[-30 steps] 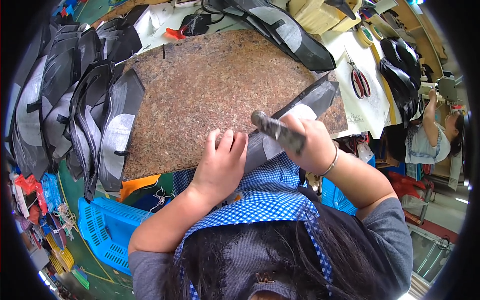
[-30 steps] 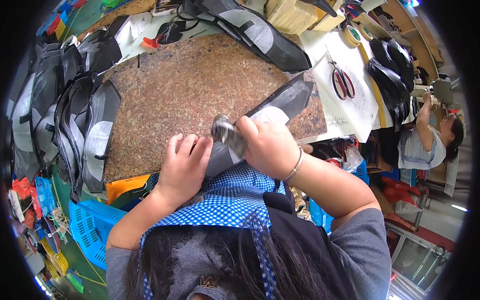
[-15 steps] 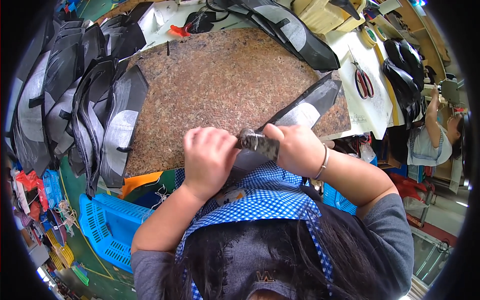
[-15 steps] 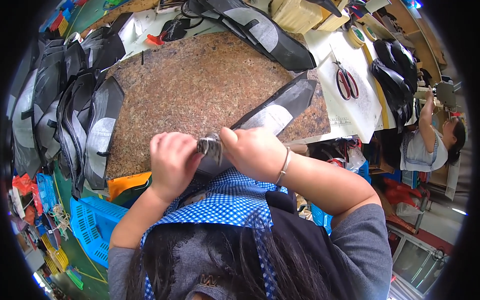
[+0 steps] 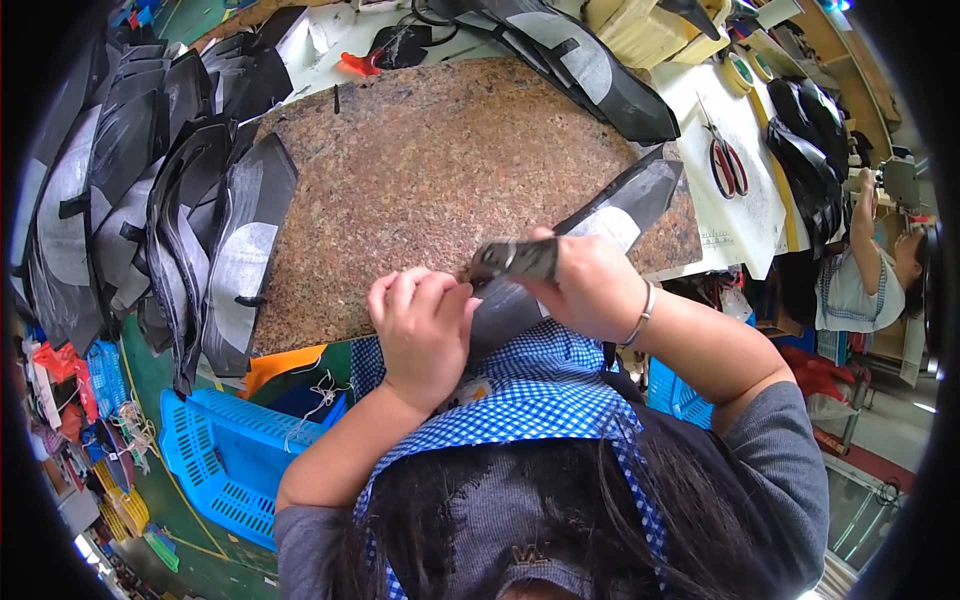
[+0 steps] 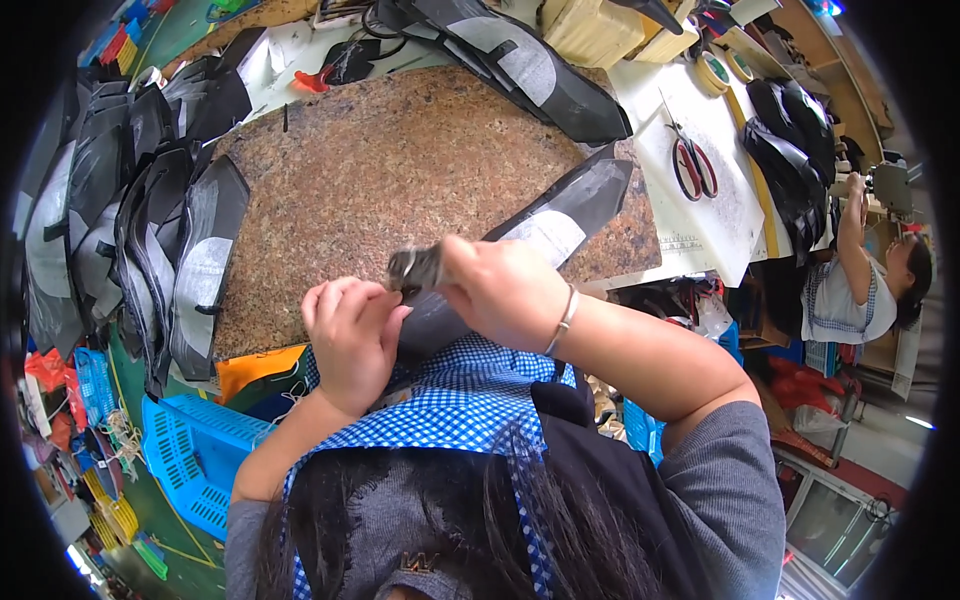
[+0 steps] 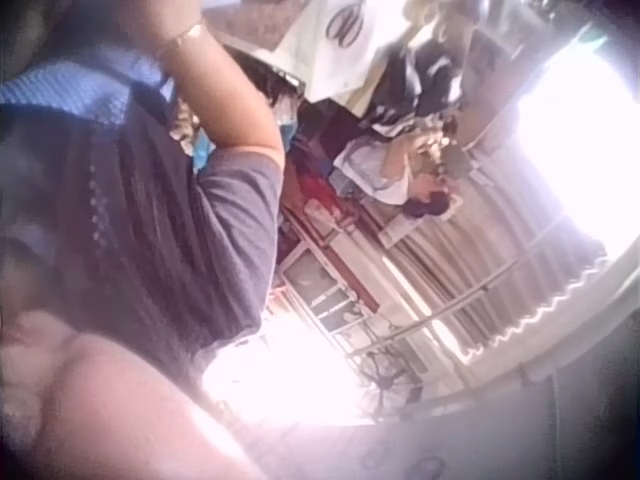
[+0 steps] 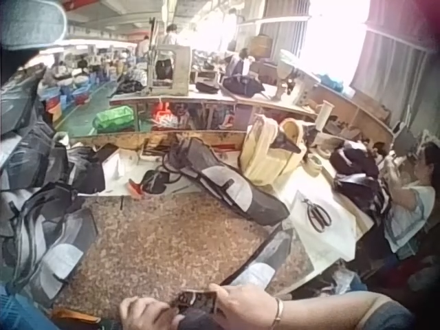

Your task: Hammering pre-cut shoe upper components to flatten seams and prepare them for assembly.

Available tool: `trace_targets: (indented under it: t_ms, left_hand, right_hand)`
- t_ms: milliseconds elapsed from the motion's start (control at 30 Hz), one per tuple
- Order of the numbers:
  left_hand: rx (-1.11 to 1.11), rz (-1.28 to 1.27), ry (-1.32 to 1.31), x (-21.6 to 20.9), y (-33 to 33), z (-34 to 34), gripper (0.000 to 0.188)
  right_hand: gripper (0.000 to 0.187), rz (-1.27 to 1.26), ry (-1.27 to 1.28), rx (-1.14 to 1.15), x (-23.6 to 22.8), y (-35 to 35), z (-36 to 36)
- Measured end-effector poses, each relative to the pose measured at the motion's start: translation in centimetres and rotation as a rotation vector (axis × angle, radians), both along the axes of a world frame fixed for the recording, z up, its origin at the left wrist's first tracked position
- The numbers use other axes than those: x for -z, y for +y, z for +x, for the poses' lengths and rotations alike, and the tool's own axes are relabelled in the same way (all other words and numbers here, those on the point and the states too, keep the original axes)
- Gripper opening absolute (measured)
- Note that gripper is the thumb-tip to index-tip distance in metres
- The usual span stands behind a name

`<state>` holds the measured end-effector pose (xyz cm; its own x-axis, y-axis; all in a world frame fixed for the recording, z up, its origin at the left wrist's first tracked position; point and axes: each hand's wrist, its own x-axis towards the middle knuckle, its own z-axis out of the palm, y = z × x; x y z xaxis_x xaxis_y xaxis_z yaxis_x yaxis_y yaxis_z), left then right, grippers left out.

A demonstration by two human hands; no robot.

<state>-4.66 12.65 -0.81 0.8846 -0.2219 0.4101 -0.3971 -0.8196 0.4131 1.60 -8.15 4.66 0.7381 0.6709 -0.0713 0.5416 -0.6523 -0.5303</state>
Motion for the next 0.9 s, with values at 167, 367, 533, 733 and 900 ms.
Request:
trace_targets:
  t_ms: [167,367,533,733,900]
  left_hand:
    - [-0.022,0.173,-0.043,0.7,-1.4,-1.8,0.017]
    - [-0.005,0.260,-0.054,0.6,-1.4,-2.0,0.018]
    - [-0.034,0.132,-0.069,0.0,1.0,-1.8,0.013]
    - [-0.364,0.104,-0.210,-0.3,8.8,0.8,0.026]
    - [-0.753,0.630,-0.121,0.2,16.1,3.0,0.051]
  right_hand:
    - [0.024,-0.037,-0.114,-0.055,0.6,0.3,-1.6]
    - [0.022,0.111,-0.054,0.033,-0.4,0.2,-1.2]
    - [0.024,0.102,-0.105,0.207,-0.2,0.1,-0.1]
    - [0.039,0.101,-0.422,-0.007,0.2,-9.8,7.7]
    - [0.029,-0.080,-0.247,-0.035,-0.2,-11.9,7.3]
